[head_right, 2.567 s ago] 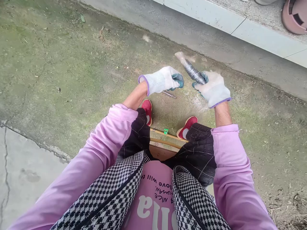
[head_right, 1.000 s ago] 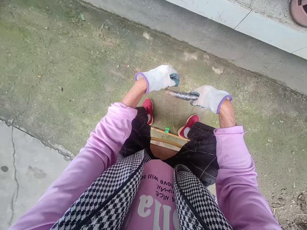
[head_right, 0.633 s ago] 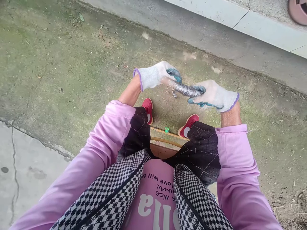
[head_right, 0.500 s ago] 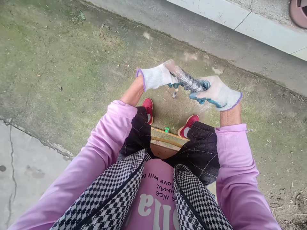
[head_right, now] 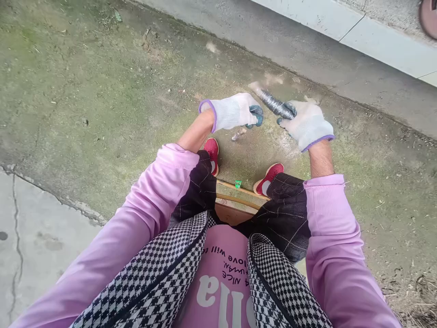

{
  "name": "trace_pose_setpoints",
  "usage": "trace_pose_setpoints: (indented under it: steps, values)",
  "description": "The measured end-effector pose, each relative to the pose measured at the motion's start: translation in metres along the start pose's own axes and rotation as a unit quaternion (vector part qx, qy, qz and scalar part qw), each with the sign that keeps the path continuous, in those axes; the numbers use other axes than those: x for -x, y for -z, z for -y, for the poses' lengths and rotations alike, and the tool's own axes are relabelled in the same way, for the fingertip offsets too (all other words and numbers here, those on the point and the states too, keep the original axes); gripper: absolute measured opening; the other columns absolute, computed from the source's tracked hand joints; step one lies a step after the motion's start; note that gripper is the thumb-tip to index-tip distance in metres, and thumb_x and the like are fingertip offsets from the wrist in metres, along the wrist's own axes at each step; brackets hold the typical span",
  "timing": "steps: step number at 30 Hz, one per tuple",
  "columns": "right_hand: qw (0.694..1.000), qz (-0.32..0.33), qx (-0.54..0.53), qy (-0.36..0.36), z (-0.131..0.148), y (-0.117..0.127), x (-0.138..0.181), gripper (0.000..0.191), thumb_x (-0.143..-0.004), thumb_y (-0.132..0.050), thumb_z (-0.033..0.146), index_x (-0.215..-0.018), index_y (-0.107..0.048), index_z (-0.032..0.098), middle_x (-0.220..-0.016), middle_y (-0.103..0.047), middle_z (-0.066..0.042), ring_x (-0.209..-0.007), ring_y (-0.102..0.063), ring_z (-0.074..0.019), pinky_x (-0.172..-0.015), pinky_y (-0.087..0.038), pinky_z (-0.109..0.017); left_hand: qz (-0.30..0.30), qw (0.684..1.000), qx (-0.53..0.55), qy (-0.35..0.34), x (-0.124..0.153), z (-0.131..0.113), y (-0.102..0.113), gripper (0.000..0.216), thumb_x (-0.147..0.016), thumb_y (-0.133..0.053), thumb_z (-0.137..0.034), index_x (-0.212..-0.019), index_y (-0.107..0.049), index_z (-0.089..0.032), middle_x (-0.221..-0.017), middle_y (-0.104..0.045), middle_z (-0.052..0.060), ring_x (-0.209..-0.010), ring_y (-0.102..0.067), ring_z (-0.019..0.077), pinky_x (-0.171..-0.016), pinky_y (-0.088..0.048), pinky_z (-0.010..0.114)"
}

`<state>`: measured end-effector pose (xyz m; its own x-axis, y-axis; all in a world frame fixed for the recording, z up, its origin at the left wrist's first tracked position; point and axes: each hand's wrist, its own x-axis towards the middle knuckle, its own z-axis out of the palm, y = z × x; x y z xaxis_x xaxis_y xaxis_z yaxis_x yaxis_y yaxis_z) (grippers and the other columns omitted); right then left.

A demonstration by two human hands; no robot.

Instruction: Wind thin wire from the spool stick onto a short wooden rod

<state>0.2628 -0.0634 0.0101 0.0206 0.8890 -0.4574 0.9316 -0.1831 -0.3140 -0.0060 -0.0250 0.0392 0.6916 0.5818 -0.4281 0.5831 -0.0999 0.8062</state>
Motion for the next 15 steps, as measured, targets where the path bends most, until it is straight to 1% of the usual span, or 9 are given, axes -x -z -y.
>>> trace_pose_setpoints:
  steps: [2, 4, 6, 8, 10, 11, 13, 15]
  values:
    - [0.996, 0.054, 0.064, 0.003, -0.004, -0.001, -0.004, 0.016, -0.102, -0.089, 0.039, -0.102, -0.075, 0.03, -0.096, -0.081, -0.015, -0.097, -0.07, -0.0374, -0.089, -0.052, -0.047, -0.013, 0.999, -0.041, 0.025, -0.008, 0.002, 0.002, 0.026, -0.102, -0.075, -0.024, -0.113, -0.098, -0.021, -0.068, -0.078, 0.0, -0.096, -0.062, 0.0225, -0.092, -0.052, 0.039]
    - [0.989, 0.11, 0.096, 0.001, -0.006, -0.003, -0.004, 0.016, -0.101, -0.09, 0.038, -0.101, -0.077, 0.03, -0.094, -0.081, -0.017, -0.091, -0.07, -0.0369, -0.085, -0.051, -0.046, -0.022, 0.996, -0.076, 0.04, -0.01, 0.003, 0.005, 0.026, -0.102, -0.073, -0.023, -0.107, -0.098, -0.021, -0.075, -0.081, 0.003, -0.095, -0.065, 0.0228, -0.086, -0.049, 0.04]
    - [0.981, 0.16, 0.113, 0.003, -0.005, -0.006, 0.0, 0.019, -0.097, -0.094, 0.034, -0.095, -0.076, 0.029, -0.086, -0.077, -0.015, -0.084, -0.068, -0.035, -0.081, -0.049, -0.045, -0.025, 0.993, -0.103, 0.042, -0.009, 0.004, 0.007, 0.027, -0.102, -0.071, -0.022, -0.102, -0.098, -0.019, -0.08, -0.082, 0.005, -0.094, -0.068, 0.0226, -0.081, -0.045, 0.041]
    - [0.975, 0.196, 0.108, 0.014, -0.004, -0.009, 0.007, 0.022, -0.091, -0.096, 0.03, -0.089, -0.074, 0.028, -0.078, -0.073, -0.011, -0.08, -0.068, -0.0329, -0.077, -0.048, -0.043, -0.03, 0.992, -0.115, 0.043, -0.008, 0.005, 0.009, 0.029, -0.101, -0.071, -0.02, -0.104, -0.099, -0.015, -0.082, -0.082, 0.005, -0.097, -0.07, 0.0221, -0.081, -0.043, 0.04]
    - [0.972, 0.224, 0.067, 0.032, -0.003, -0.009, 0.016, 0.021, -0.087, -0.095, 0.028, -0.087, -0.074, 0.026, -0.073, -0.07, -0.007, -0.076, -0.067, -0.029, -0.072, -0.048, -0.041, -0.037, 0.993, -0.105, 0.045, -0.008, 0.008, 0.01, 0.03, -0.099, -0.072, -0.021, -0.11, -0.099, -0.014, -0.081, -0.081, 0.003, -0.1, -0.071, 0.0222, -0.082, -0.044, 0.038]
    - [0.97, 0.237, 0.03, 0.039, -0.003, -0.008, 0.02, 0.02, -0.086, -0.094, 0.03, -0.086, -0.074, 0.025, -0.072, -0.069, -0.006, -0.073, -0.065, -0.0267, -0.07, -0.048, -0.04, -0.037, 0.994, -0.093, 0.044, -0.009, 0.01, 0.011, 0.03, -0.099, -0.073, -0.022, -0.112, -0.1, -0.015, -0.08, -0.081, 0.001, -0.101, -0.07, 0.0221, -0.082, -0.045, 0.037]
    - [0.963, 0.256, -0.064, 0.048, -0.004, -0.003, 0.028, 0.025, -0.084, -0.098, 0.038, -0.086, -0.076, 0.025, -0.071, -0.068, -0.003, -0.069, -0.062, -0.023, -0.064, -0.048, -0.038, -0.037, 0.997, -0.059, 0.032, -0.009, 0.013, 0.011, 0.028, -0.099, -0.073, -0.023, -0.11, -0.098, -0.019, -0.08, -0.08, -0.002, -0.098, -0.065, 0.0208, -0.082, -0.048, 0.035]
    - [0.953, 0.255, -0.157, 0.048, -0.005, 0.003, 0.035, 0.034, -0.078, -0.105, 0.049, -0.087, -0.08, 0.028, -0.071, -0.069, -0.001, -0.065, -0.061, -0.0225, -0.058, -0.05, -0.037, -0.041, 0.999, -0.021, 0.007, -0.01, 0.015, 0.011, 0.022, -0.1, -0.073, -0.023, -0.102, -0.095, -0.021, -0.082, -0.082, -0.003, -0.095, -0.06, 0.0194, -0.082, -0.05, 0.035]
